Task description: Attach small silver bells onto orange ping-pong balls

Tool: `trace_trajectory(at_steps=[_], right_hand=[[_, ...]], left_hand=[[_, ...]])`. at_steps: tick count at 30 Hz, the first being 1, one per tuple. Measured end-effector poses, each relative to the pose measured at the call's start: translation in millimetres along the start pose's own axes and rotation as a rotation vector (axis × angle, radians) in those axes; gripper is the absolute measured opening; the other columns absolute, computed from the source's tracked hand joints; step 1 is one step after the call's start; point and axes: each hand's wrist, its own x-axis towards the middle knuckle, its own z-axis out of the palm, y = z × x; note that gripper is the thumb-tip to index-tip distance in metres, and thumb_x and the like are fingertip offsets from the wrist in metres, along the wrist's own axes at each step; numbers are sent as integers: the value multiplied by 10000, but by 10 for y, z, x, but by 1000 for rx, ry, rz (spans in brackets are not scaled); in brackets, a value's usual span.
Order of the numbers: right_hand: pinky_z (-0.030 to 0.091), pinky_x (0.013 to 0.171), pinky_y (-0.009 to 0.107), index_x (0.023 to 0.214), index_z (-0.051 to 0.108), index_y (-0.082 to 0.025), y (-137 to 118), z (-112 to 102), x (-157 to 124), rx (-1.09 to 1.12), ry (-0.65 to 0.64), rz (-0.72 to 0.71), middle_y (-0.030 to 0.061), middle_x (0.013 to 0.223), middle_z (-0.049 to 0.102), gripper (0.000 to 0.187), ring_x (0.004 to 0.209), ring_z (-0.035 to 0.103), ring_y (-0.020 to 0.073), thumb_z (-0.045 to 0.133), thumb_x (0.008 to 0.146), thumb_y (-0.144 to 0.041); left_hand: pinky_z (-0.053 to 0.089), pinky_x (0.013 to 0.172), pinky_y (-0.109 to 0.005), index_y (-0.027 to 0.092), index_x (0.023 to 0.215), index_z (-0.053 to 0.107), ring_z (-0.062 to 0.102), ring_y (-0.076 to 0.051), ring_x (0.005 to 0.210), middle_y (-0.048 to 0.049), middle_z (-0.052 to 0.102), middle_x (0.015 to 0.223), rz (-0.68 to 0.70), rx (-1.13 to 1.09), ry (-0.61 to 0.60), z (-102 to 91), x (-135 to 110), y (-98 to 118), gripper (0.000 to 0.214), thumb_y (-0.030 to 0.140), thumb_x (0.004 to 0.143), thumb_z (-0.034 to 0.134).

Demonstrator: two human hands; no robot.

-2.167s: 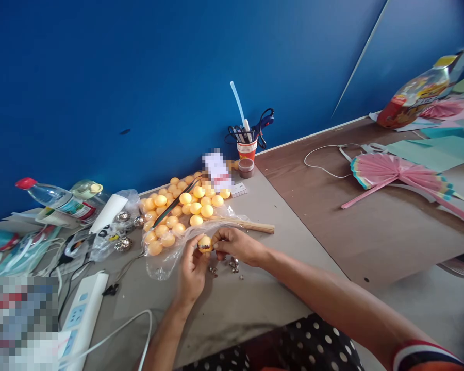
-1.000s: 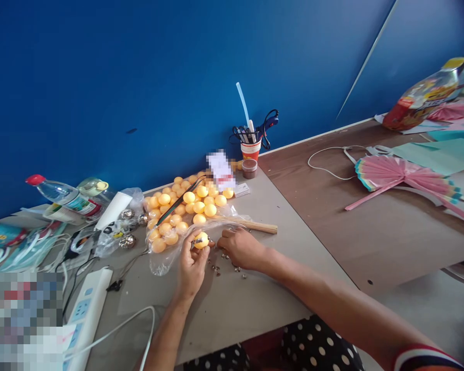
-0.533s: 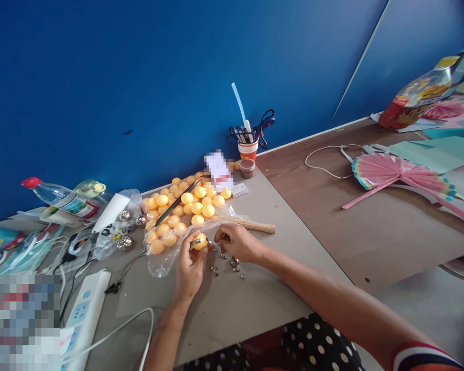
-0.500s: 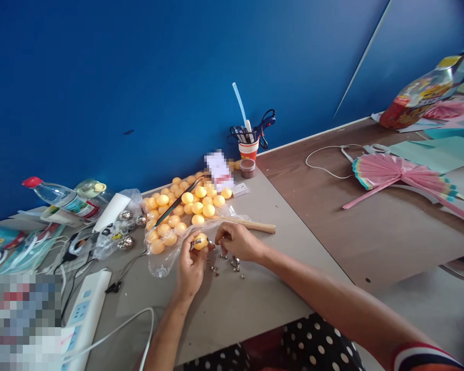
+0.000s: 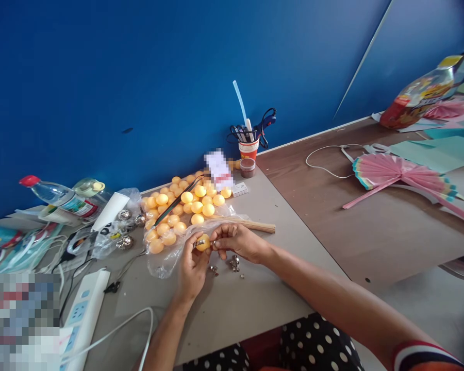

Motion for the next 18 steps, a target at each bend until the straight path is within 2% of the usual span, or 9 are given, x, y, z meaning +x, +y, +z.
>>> trace_trajectory(at_steps=[3,6,12,18], right_hand=[[385,516,228,761,581,-163,15,9,6,-72,51,-14,-53,563,582,220,468,523,91,741,656,-272],[345,503,215,700,586,-156,18,24,13,-173,99,-27,-58,517,536,145,473,460,75,701,676,-240],[340,549,221,682,613,-146,35,33,17,-184,115,-30,-40,596,557,114,547,441,74,697,659,-220],[346,529,223,704,629,-140,67,24,22,-190,119,-3,-32,601,572,80,521,447,74,663,674,-206]], left_hand=[[517,920,-372,207,1180,553,619,-237,1093,-107,612,1197,27,32,-20,-10,-23,-105,386,370,841,639],[527,909,-378,209,1212,535,615,-239,1102,-112,608,1195,39,61,-60,-23,-45,-177,384,345,862,614],[522,926,-367,228,1231,539,625,-214,1079,-96,611,1208,127,158,-102,-34,-65,-158,355,301,887,582],[541,888,-364,217,1232,543,643,-222,1047,-105,627,1205,152,214,-87,-38,-60,-144,362,302,883,583]])
